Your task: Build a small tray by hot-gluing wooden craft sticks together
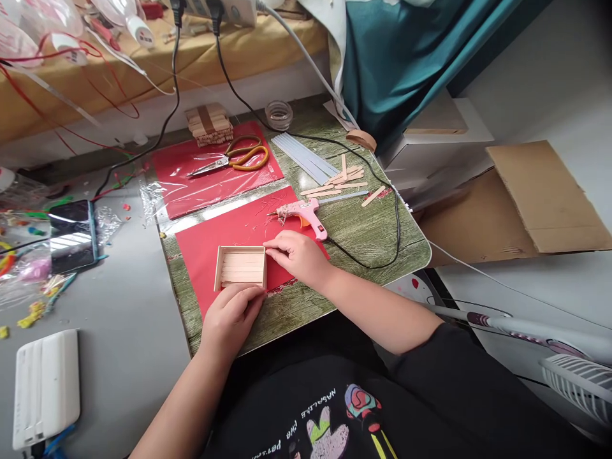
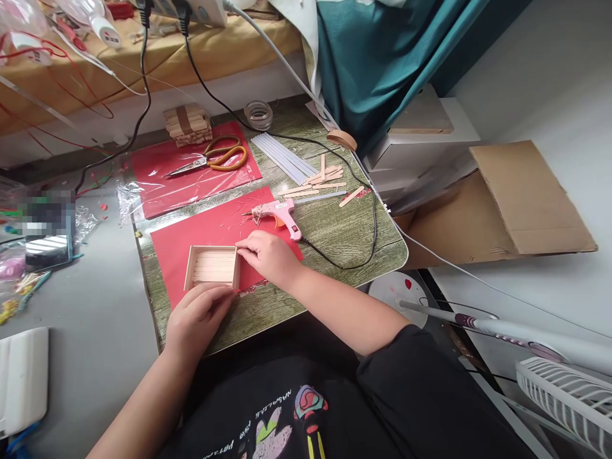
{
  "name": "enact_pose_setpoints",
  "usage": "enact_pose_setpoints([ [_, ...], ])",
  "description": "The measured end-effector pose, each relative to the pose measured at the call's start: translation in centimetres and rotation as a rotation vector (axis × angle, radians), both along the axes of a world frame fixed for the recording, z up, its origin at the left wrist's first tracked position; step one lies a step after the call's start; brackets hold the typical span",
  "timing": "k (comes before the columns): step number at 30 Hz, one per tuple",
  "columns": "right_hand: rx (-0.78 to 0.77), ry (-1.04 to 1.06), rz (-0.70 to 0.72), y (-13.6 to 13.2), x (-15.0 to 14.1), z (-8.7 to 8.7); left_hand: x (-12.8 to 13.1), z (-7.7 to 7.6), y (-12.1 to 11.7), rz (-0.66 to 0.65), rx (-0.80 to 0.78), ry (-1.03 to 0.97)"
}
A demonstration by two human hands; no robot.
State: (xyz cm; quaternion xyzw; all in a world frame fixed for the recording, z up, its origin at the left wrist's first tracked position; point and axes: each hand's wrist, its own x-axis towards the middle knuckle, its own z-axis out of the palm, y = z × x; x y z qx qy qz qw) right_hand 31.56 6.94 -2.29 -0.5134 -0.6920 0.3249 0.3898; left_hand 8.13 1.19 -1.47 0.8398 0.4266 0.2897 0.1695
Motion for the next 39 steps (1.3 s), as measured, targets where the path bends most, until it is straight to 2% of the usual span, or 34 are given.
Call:
enact_pose_setpoints([
  [6, -0.023, -0.026, 0.008, 0.0, 0.0, -0.1, 0.0, 0.0, -0.1, 0.024, -0.02, 0.019],
  [12, -0.016, -0.008, 0.005, 0.0, 0.1, -0.3, 0.3, 0.5, -0.2, 0.105, -0.075, 0.036],
  [18, 0.029, -0.006, -0.017, -0.1, 0.1, -0.3, 0.1, 0.3, -0.4, 0.122, -0.145, 0.009],
  [23, 0.025, -0.018, 0.011, 0.1, 0.2, -0.4, 0.3, 0.7, -0.2, 0.125, -0.203, 0.057],
  [29, 0.006, -0.088, 0.042, 0.3, 0.1, -0.1, 0.6, 0.8, -0.4, 0.127, -0.102, 0.059],
  [39, -0.03, -0.058, 0.051, 0.3, 0.4, 0.0, 0.2, 0.2, -0.5, 0.128, 0.031, 0.161],
])
